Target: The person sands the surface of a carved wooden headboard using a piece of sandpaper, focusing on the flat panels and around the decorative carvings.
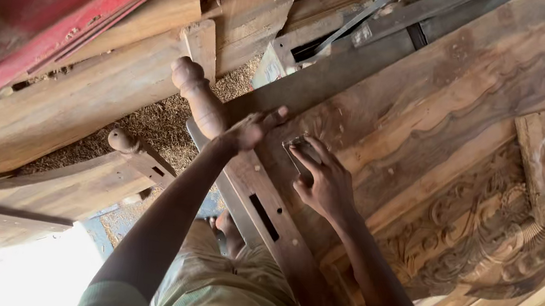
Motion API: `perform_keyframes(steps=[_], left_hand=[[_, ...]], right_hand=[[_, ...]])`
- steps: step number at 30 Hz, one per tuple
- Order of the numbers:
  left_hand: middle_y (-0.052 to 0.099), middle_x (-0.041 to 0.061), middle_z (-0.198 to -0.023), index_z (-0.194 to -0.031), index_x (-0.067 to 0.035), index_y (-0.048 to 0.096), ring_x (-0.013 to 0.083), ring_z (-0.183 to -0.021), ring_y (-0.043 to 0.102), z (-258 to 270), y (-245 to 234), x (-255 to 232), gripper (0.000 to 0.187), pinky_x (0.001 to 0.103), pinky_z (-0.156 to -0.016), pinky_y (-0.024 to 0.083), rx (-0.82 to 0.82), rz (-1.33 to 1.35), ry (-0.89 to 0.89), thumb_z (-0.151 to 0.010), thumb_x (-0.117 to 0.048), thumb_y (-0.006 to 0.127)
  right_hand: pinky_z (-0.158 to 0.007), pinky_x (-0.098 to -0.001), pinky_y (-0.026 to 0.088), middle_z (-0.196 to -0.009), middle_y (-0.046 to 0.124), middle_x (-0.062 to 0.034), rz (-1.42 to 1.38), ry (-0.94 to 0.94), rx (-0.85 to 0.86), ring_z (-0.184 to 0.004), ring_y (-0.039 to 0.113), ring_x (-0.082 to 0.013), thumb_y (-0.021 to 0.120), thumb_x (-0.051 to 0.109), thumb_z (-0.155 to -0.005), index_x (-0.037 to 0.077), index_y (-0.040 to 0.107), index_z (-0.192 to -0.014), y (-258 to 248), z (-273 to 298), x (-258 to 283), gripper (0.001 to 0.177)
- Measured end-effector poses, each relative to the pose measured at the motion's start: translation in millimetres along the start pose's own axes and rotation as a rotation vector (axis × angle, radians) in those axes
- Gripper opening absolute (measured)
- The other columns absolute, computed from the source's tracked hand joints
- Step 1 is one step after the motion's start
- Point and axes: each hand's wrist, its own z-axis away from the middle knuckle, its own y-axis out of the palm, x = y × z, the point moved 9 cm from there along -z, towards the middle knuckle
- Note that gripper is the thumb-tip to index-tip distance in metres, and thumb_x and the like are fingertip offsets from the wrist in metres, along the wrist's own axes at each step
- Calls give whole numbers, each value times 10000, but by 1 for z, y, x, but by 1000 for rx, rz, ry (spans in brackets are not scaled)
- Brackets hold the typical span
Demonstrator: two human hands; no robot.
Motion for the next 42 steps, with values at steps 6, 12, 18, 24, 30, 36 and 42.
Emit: perform_keyframes(steps=[6, 12, 18, 24, 30, 36, 42], left_hand=[[422, 257, -1566, -1684, -234, 302, 389, -1427, 421, 5, 26, 1, 709, 440, -1189, 341, 64, -349, 284, -1042, -514, 195], [474, 159, -1612, -1585, -59, 345, 256, -1520, 386, 16, 11, -15, 860, 383, -1249, 239, 272, 473, 187, -1007, -692, 284], [500, 141, -1567, -1590, -144, 402, 269, -1467, 413, 34, -10, -45, 902, 403, -1212, 260, 267, 294, 129, -935, -750, 269], [497, 182, -1553, -1592, -167, 373, 329, -1456, 446, 29, 1, -22, 867, 452, -1175, 356, 283, 198, 9, -943, -738, 306], [285, 161, -1640, -1628, -271, 240, 364, -1521, 248, 26, 10, -14, 840, 517, -1216, 252, 307, 16, 26, -923, -726, 255], [344, 169, -1646, -1637, -254, 209, 404, -1520, 288, 20, 7, -31, 863, 537, -1240, 227, 331, 7, 116, -931, -749, 183], [367, 208, -1626, -1640, -197, 186, 409, -1510, 331, 15, 3, -33, 940, 513, -1235, 269, 350, 43, 189, -915, -794, 221]], right_hand=[[-1024, -482, 532, -1515, 490, -97, -8, -46, 8, -1221, 603, -349, 715, 119, -751, 183, 664, -1362, 14, -18, -13, 616], [-1055, -481, 500, -1531, 501, -83, -9, -25, 133, -1214, 568, -359, 703, 107, -752, 184, 662, -1371, 31, -36, -15, 626], [-1082, -523, 452, -1541, 488, -95, 50, -89, 76, -1266, 557, -379, 699, 102, -721, 175, 628, -1410, 27, -50, -1, 697], [-1095, -529, 452, -1506, 520, -64, 75, -46, 279, -1230, 564, -378, 687, 125, -775, 153, 615, -1402, 39, -53, -10, 632], [-1127, -517, 411, -1502, 537, -33, 162, 64, 560, -1220, 558, -309, 713, 166, -815, 199, 621, -1382, 34, -47, -12, 575], [-1131, -531, 389, -1515, 520, -56, 39, 151, 315, -1377, 507, -287, 734, 112, -761, 197, 596, -1440, -5, -34, -11, 698], [-1146, -498, 417, -1550, 514, -57, -139, 386, 152, -1361, 512, -308, 722, 102, -761, 197, 599, -1429, -13, -1, -33, 685]])
